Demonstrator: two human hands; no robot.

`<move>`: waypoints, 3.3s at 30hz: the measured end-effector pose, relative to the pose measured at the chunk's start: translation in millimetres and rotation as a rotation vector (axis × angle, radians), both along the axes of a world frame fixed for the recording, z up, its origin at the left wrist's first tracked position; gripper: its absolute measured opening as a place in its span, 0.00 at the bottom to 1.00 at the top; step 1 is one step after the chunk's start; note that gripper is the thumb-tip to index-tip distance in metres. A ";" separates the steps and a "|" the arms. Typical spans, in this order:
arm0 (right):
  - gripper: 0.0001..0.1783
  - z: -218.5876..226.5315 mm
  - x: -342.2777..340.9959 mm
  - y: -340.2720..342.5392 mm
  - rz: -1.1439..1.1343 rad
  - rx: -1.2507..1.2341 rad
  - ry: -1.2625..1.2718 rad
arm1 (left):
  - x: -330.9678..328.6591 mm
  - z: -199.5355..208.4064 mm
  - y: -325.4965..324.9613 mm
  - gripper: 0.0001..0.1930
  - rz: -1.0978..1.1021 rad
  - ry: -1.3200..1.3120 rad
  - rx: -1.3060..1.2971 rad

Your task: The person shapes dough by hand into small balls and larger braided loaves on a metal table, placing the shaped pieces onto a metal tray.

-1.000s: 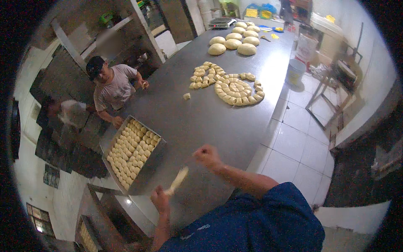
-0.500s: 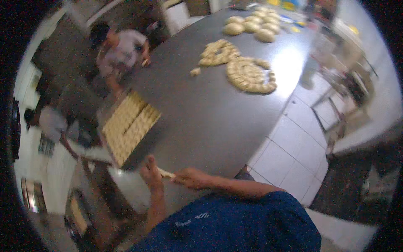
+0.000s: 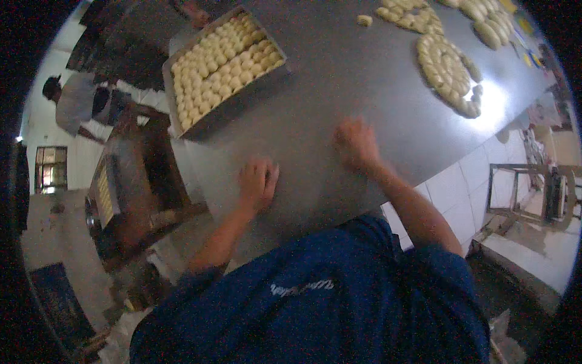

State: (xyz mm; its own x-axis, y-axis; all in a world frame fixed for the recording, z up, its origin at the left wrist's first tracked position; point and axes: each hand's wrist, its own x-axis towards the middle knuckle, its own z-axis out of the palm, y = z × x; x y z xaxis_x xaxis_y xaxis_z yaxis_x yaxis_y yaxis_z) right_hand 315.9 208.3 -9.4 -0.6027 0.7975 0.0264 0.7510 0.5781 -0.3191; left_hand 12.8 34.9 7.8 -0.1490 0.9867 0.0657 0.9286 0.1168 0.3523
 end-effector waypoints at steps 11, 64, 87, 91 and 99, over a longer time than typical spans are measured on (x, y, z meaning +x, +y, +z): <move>0.20 -17.9 12.1 52.2 0.253 -0.032 0.021 | -25.0 -21.2 45.7 0.09 0.020 -0.185 0.095; 0.11 -35.3 68.2 71.6 -0.269 0.382 0.255 | -64.6 -9.7 -7.5 0.21 0.059 -0.269 0.337; 0.26 98.9 -391.3 156.9 0.477 -0.019 0.499 | -138.4 -23.5 61.8 0.47 0.806 0.166 -0.007; 0.17 63.6 -449.2 235.1 0.608 -0.367 0.519 | -143.8 -26.0 69.9 0.48 0.808 0.158 -0.034; 0.22 34.4 -474.4 248.6 0.586 0.166 0.417 | -140.6 -20.9 68.0 0.49 0.876 0.155 -0.088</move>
